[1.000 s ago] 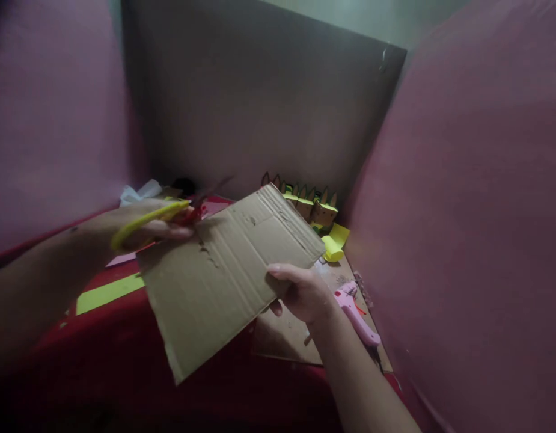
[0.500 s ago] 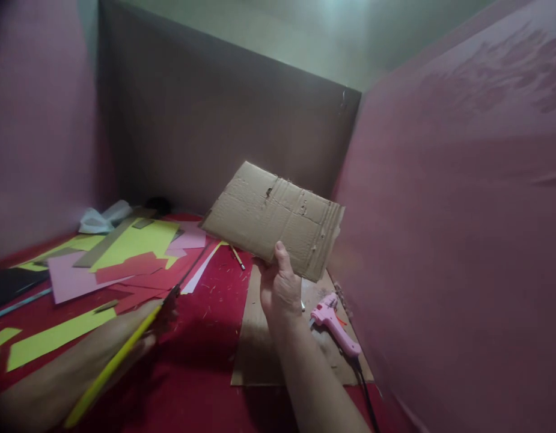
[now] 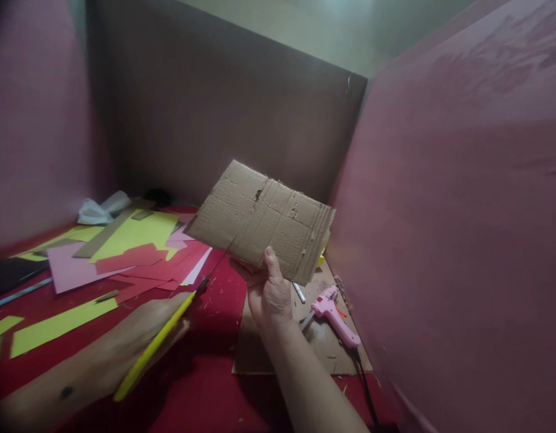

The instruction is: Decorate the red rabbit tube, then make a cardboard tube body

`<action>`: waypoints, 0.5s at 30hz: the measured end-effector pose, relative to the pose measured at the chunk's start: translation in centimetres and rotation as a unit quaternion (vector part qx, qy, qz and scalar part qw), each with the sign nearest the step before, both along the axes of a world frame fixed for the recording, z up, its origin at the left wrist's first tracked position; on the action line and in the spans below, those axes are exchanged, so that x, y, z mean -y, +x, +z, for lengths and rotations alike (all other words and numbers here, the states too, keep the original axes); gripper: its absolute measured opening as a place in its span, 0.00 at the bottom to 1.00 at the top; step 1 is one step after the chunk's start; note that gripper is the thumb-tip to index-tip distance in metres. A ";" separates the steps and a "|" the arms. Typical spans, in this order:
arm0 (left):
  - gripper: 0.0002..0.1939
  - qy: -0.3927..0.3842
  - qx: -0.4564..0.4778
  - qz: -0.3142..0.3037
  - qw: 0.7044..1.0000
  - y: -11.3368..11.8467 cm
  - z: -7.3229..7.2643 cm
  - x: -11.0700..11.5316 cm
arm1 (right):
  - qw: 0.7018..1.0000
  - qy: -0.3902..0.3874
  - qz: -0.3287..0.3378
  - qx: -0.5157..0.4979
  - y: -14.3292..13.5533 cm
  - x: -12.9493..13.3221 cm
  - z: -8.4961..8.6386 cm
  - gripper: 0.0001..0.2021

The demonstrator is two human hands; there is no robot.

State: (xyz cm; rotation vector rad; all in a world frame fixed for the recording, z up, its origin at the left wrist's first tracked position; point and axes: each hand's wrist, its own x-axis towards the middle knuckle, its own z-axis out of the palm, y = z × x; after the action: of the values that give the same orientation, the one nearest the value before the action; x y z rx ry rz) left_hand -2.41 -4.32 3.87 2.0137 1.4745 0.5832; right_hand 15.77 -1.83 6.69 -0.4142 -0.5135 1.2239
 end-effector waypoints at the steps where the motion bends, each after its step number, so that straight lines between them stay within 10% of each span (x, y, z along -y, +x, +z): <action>1: 0.07 -0.009 -0.010 -0.014 1.000 0.1 0.5 -0.1 | 1.000 -0.005 0.006 -0.002 -0.1 0.0 -0.1 0.21; 15: 0.08 0.007 -0.086 -0.069 0.994 0.7 1.3 -0.2 | 0.998 0.003 0.052 -0.044 -0.3 0.0 -0.9 0.17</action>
State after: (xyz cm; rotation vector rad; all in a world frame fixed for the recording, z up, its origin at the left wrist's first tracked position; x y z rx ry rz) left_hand -1.70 -4.08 5.16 2.2022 1.4169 0.3711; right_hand 15.51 -1.81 5.79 -0.3302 -0.4674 1.3349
